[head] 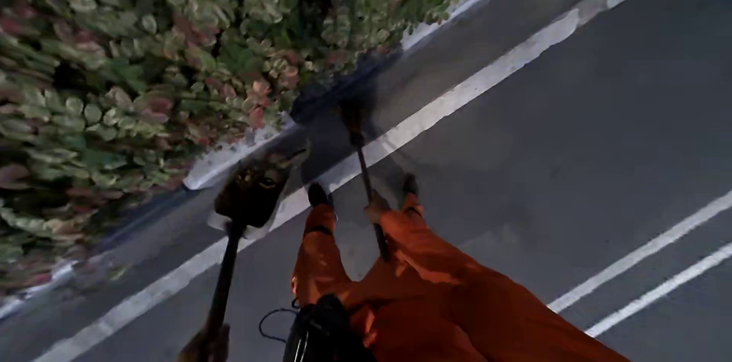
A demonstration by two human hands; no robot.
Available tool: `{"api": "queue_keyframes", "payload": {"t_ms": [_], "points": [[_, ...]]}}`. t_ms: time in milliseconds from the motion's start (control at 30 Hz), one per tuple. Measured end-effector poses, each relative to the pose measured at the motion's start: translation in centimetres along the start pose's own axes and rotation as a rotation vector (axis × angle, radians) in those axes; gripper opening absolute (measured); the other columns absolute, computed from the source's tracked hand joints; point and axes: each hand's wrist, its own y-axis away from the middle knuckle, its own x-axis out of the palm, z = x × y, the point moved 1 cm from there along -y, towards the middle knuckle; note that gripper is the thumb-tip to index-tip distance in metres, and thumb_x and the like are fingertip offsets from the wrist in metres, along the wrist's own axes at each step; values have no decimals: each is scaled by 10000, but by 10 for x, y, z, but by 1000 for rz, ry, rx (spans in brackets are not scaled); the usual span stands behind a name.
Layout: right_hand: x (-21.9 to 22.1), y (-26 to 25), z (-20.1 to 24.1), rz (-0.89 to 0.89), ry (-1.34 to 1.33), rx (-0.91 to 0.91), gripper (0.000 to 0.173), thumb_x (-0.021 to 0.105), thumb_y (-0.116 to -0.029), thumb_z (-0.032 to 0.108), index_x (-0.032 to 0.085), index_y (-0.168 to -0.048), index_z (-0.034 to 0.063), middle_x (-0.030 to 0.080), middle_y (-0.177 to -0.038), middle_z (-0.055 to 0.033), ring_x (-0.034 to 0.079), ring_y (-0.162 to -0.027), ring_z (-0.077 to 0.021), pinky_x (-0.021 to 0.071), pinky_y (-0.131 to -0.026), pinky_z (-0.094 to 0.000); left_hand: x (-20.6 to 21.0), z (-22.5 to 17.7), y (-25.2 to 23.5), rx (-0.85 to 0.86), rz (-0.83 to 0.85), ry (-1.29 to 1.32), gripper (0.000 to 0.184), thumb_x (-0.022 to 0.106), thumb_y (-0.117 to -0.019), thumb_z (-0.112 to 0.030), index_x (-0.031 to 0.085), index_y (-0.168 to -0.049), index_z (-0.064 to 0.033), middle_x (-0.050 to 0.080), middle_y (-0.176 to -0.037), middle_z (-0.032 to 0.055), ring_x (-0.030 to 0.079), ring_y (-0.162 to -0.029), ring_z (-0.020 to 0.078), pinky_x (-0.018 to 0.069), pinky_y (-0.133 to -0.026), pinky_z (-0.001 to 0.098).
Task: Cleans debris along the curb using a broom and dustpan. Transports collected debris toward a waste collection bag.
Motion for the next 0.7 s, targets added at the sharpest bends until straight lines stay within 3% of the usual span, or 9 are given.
{"api": "queue_keyframes", "payload": {"t_ms": [67,133,200,267,367,467,533,600,700], "points": [[61,30,26,94,62,-19,723,624,-971,153,258,-1588,61,535,-1440,-243,574,-1288,-368,481,-1054,-526,-9,-29,-37,21,-176,-138,271,312,-1109,-261,514,-1018,-104,544,-619,3,494,-403,40,403,-346,156],[105,50,47,194,125,-63,705,615,-973,137,278,-1588,66,532,-1442,-247,577,-1279,-376,480,-1053,-540,-20,-50,-69,47,-216,-214,249,326,-1115,-248,491,-1026,-84,511,-593,12,477,-388,57,400,-339,178],[135,53,45,294,142,-104,638,615,-982,142,347,-1560,108,605,-1303,-233,666,-1047,-342,552,-893,-514,-34,-67,-75,57,-208,-236,240,335,-1113,-224,495,-1013,-75,510,-578,14,463,-377,56,389,-331,180],[156,55,31,381,112,-177,624,614,-993,133,366,-1565,144,630,-1135,-195,638,-831,-260,544,-751,-433,-49,-79,-73,67,-223,-228,206,357,-1103,-194,491,-1004,-74,486,-573,11,444,-368,54,377,-325,174],[180,89,-6,307,57,-301,625,671,-949,104,441,-1529,77,627,-1309,-245,640,-1143,-351,496,-1016,-530,-78,-92,-85,19,-179,-213,201,350,-1099,-199,492,-1036,-71,495,-598,21,447,-373,58,380,-324,176],[204,128,-26,94,21,-220,608,672,-931,137,459,-1497,77,639,-1249,-244,645,-1105,-378,520,-948,-568,-104,-93,-97,-7,-164,-212,207,371,-1095,-209,494,-1010,-65,491,-602,23,437,-374,56,380,-324,174],[235,129,-12,-15,-84,-150,613,643,-951,113,420,-1519,48,628,-1269,-255,651,-1095,-366,525,-948,-538,-119,-91,-101,10,-144,-235,173,383,-1088,-183,486,-1012,-67,481,-617,23,435,-385,58,387,-335,173],[260,110,27,-26,-147,-60,611,612,-992,122,354,-1541,46,607,-1297,-254,665,-1068,-351,545,-923,-499,-130,-92,-107,22,-86,-259,186,355,-1094,-172,475,-1001,-65,474,-603,22,426,-376,55,376,-332,168],[287,84,60,122,-57,-80,545,557,-1034,164,361,-1533,65,619,-1191,-213,648,-894,-277,551,-808,-432,-161,-91,-118,14,-57,-245,208,351,-1098,-193,482,-1003,-63,478,-600,21,419,-367,54,366,-323,170]]}}
